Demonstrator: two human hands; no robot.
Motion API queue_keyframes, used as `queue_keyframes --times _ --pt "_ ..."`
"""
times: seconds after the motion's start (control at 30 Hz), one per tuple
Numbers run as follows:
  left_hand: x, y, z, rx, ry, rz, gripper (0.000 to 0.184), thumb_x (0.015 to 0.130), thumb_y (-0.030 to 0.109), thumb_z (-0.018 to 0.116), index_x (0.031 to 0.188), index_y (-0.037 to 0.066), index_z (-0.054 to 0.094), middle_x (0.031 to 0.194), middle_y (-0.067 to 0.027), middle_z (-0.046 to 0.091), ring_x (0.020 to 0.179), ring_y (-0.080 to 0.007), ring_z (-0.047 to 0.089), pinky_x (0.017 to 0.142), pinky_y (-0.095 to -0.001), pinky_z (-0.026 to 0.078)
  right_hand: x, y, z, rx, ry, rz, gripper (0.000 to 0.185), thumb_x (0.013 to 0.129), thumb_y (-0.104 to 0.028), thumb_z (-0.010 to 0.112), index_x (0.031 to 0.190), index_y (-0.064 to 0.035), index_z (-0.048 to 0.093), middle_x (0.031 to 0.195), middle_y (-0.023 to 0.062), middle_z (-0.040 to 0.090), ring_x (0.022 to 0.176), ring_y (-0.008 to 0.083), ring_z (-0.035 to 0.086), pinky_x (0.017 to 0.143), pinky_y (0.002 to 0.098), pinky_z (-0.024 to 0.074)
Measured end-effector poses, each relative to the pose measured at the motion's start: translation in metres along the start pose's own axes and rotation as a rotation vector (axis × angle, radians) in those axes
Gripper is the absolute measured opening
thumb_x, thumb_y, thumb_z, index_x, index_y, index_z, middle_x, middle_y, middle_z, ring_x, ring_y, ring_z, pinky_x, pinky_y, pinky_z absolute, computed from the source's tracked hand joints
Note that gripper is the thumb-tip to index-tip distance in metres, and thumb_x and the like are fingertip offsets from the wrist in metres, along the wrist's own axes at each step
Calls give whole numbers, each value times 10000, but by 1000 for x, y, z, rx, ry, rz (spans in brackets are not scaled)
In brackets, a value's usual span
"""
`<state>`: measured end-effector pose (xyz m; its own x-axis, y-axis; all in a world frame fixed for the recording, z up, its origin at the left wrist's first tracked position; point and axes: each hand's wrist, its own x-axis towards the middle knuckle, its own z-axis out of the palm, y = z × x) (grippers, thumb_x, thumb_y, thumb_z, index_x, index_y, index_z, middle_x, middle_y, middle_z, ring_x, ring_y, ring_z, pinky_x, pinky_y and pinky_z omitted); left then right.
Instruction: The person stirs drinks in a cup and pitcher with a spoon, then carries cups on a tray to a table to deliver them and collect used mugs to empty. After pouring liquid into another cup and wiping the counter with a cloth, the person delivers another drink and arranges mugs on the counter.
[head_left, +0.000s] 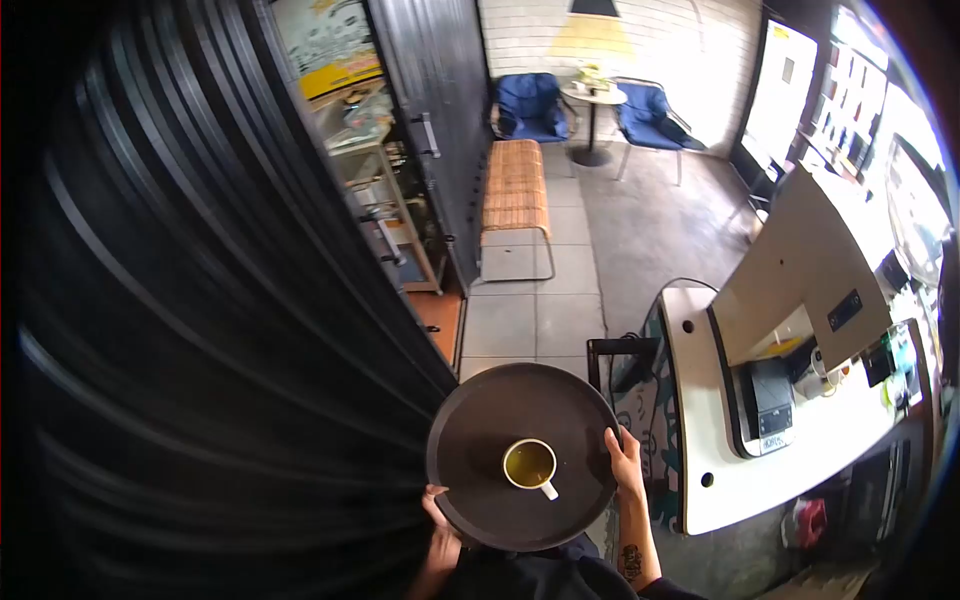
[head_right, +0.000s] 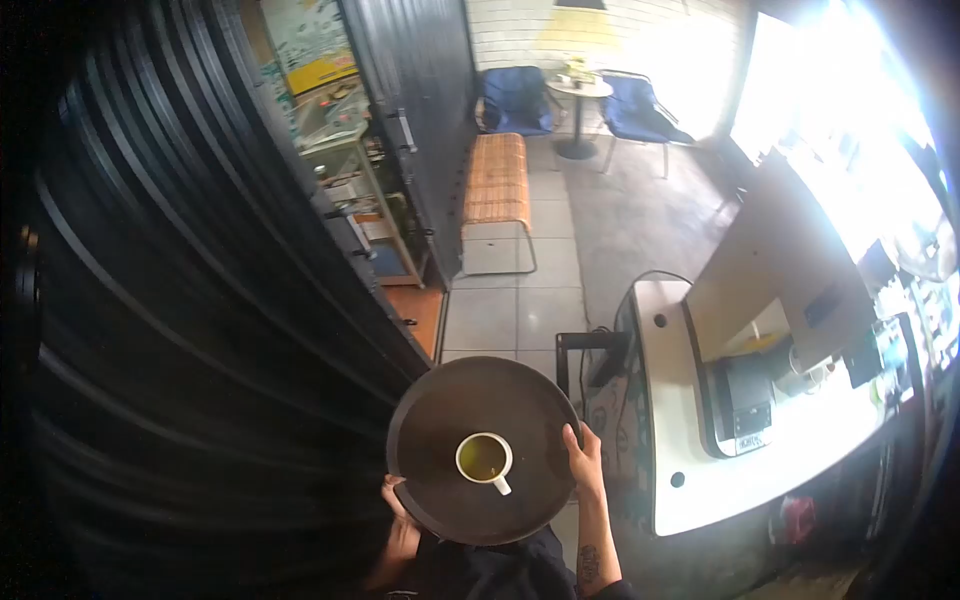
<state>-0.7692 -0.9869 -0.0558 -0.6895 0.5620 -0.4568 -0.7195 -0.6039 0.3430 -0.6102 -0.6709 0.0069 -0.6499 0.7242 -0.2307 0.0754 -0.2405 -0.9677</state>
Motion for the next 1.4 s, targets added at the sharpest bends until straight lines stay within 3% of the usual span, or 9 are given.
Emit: queue_keyframes --times 0.07,0.37,0.47,0.57,0.63,0.83,1.03,1.17,1.4 --pt "34 5 11 -4 -28 -82 369 801 335 505 910 15 653 1005 -131 670 852 -274 626 789 -387 527 6 -8 11 -40 186 -56 300 1011 -259 549 1087 20 628 900 -37 597 846 53 512 761 218 417" --pt "227 31 80 230 -18 -193 401 792 336 512 845 -24 682 923 -178 705 750 -309 662 750 -388 550 135 27 1 -15 388 -85 301 1036 -253 497 964 8 627 809 -49 544 776 48 471 691 211 387" --pt "280 33 160 122 -133 -209 420 793 322 514 923 -42 677 940 -188 707 802 -320 675 776 -391 554 208 4 8 -2 428 -147 327 1043 -228 479 774 -43 497 721 -81 391 678 30 337 580 229 285" --pt "374 46 180 174 -257 -260 470 802 348 536 1029 -45 657 1015 -190 700 879 -328 675 815 -410 552 276 -22 13 17 435 -214 340 1041 -220 484 738 -73 439 713 -93 322 666 27 276 558 239 228" --pt "418 51 211 393 -23 -143 499 818 378 566 1091 -33 638 1044 -180 696 906 -325 672 825 -413 551 312 -52 23 1 504 -172 322 1038 -210 490 746 -79 454 718 -100 322 665 22 272 557 232 220" --pt "507 49 340 444 -181 -238 450 852 366 572 1082 -13 653 1057 -149 699 926 -291 677 843 -394 548 426 -101 21 106 541 -169 311 1033 -221 499 765 -66 468 729 -106 296 681 27 257 565 235 220" --pt "638 27 389 570 -174 -301 441 867 379 587 1127 30 657 1052 -100 701 916 -251 668 839 -365 541 538 -115 -4 72 569 -198 313 1030 -240 509 773 -61 487 731 -109 316 683 31 269 574 238 232" --pt "728 0 427 857 -100 -245 623 899 455 611 1328 7 552 1368 -132 548 1226 -223 530 1056 -374 405 616 -122 -25 -3 629 -172 313 1030 -247 509 776 -65 494 731 -111 329 686 32 279 582 235 240" --pt "864 -43 519 1198 -108 -126 719 911 498 609 1368 -44 489 1446 -164 459 1340 -248 423 1112 -363 324 745 -174 -59 5 762 -154 359 1030 -240 502 727 -68 419 692 -89 299 651 42 253 545 258 218"
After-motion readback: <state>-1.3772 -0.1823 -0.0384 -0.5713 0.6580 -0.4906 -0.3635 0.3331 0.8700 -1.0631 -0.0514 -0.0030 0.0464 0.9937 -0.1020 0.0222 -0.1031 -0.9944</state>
